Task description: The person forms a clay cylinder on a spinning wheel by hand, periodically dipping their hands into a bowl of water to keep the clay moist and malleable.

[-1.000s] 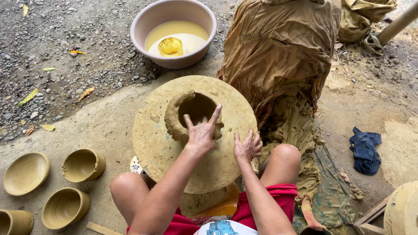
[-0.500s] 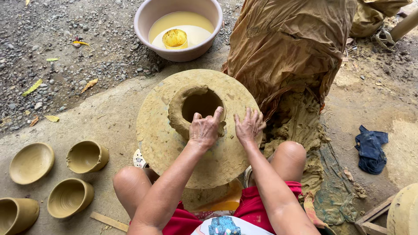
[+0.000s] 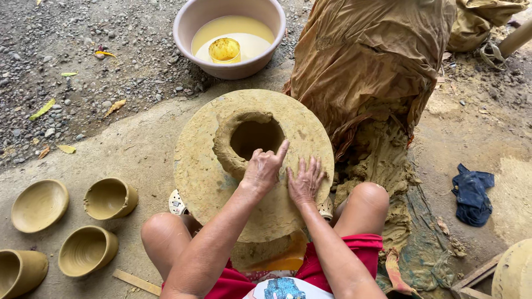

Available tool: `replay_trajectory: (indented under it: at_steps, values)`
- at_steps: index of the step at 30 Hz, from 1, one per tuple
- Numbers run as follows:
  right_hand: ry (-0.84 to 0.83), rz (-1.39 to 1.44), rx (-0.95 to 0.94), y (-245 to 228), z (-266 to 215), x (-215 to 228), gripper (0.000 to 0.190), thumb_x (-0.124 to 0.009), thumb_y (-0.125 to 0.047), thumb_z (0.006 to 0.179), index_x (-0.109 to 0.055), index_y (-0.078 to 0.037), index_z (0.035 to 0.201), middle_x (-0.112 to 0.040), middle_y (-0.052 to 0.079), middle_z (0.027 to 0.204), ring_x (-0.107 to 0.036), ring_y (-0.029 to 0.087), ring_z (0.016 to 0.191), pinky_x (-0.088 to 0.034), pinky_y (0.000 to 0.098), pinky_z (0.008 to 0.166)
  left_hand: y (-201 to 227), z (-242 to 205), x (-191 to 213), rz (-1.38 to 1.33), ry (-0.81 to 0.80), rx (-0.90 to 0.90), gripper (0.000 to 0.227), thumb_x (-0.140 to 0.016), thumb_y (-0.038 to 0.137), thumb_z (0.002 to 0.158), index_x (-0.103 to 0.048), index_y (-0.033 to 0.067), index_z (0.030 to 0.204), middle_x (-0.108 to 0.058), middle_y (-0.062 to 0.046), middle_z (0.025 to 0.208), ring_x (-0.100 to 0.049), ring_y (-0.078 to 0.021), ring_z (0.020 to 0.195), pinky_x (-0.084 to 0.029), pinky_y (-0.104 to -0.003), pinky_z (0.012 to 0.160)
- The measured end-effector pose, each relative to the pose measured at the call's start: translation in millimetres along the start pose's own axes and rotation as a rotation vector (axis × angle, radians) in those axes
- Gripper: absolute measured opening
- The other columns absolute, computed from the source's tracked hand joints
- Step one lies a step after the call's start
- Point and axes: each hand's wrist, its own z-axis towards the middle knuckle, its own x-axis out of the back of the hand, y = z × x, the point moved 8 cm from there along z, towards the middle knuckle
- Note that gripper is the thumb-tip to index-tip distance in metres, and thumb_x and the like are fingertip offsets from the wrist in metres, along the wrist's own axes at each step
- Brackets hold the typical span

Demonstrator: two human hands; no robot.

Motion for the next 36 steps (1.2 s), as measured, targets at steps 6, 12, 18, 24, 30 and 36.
replay_trajectory:
  at_steps: [6, 12, 18, 24, 30, 36]
  values:
    - [0.045, 0.075, 0.011, -7, -25, -4, 0.072, -0.043, -0.063, 0.098, -0.05, -0.012, 0.149, -0.029, 0.019, 0.161, -0.015, 0.037, 0.154, -0.008, 0.0582, 0.123, -7, 4, -10, 0.054, -0.008, 0.16, 0.022, -0.071, 0.004, 0.098, -0.058, 0.0123, 0.113, -0.074, -0.009, 0.084, -0.074, -0.0199, 0.079, -0.056, -0.041, 0.091]
    - [0.095, 0.171, 0.054, -19, -43, -3, 0.073, -0.032, -0.066, 0.103, -0.051, -0.01, 0.147, -0.033, 0.019, 0.161, -0.02, 0.037, 0.153, -0.007, 0.0628, 0.122, 25, -42, 98, 0.289, 0.873, 0.033, 0.064, -0.052, 0.038, 0.055, -0.065, 0.0137, 0.112, -0.072, -0.011, 0.081, -0.07, -0.0264, 0.082, -0.032, -0.057, 0.103]
    - [0.067, 0.624, 0.037, -38, -47, 47, 0.053, -0.061, -0.046, 0.098, -0.06, -0.01, 0.137, -0.039, 0.018, 0.152, -0.038, 0.033, 0.142, -0.035, 0.0507, 0.117, -4, -7, -5, 0.195, 0.091, 0.112, 0.004, -0.07, 0.011, 0.082, -0.073, 0.0092, 0.081, -0.072, -0.012, 0.076, -0.07, -0.0266, 0.077, -0.037, -0.059, 0.111]
    - [0.09, 0.801, 0.179, -54, -42, 151, 0.04, -0.075, -0.014, 0.09, -0.066, -0.005, 0.128, -0.052, 0.017, 0.145, -0.058, 0.03, 0.13, -0.055, 0.0375, 0.101, -8, -15, 7, 0.213, 0.144, 0.054, 0.01, -0.068, 0.02, 0.08, -0.073, 0.0159, 0.072, -0.07, -0.009, 0.071, -0.068, -0.0249, 0.071, -0.042, -0.051, 0.093]
    - [0.451, 1.182, -0.083, 111, -13, 252, 0.029, -0.069, -0.001, 0.098, -0.066, -0.004, 0.126, -0.068, 0.005, 0.115, -0.064, 0.018, 0.1, -0.058, 0.0333, 0.088, -7, -24, 37, 0.262, 0.118, -0.042, 0.026, -0.077, 0.043, 0.08, -0.073, 0.0176, 0.073, -0.07, -0.006, 0.073, -0.067, -0.0231, 0.071, -0.045, -0.047, 0.092]
    - [0.558, 0.837, -0.324, 349, 7, 257, 0.031, -0.075, -0.006, 0.094, -0.069, -0.001, 0.124, -0.072, 0.008, 0.119, -0.068, 0.019, 0.109, -0.059, 0.0369, 0.101, -5, -26, 43, 0.396, -0.066, -0.091, 0.043, -0.075, 0.059, 0.093, -0.072, 0.0179, 0.079, -0.071, -0.004, 0.076, -0.068, -0.0217, 0.073, -0.046, -0.044, 0.096]
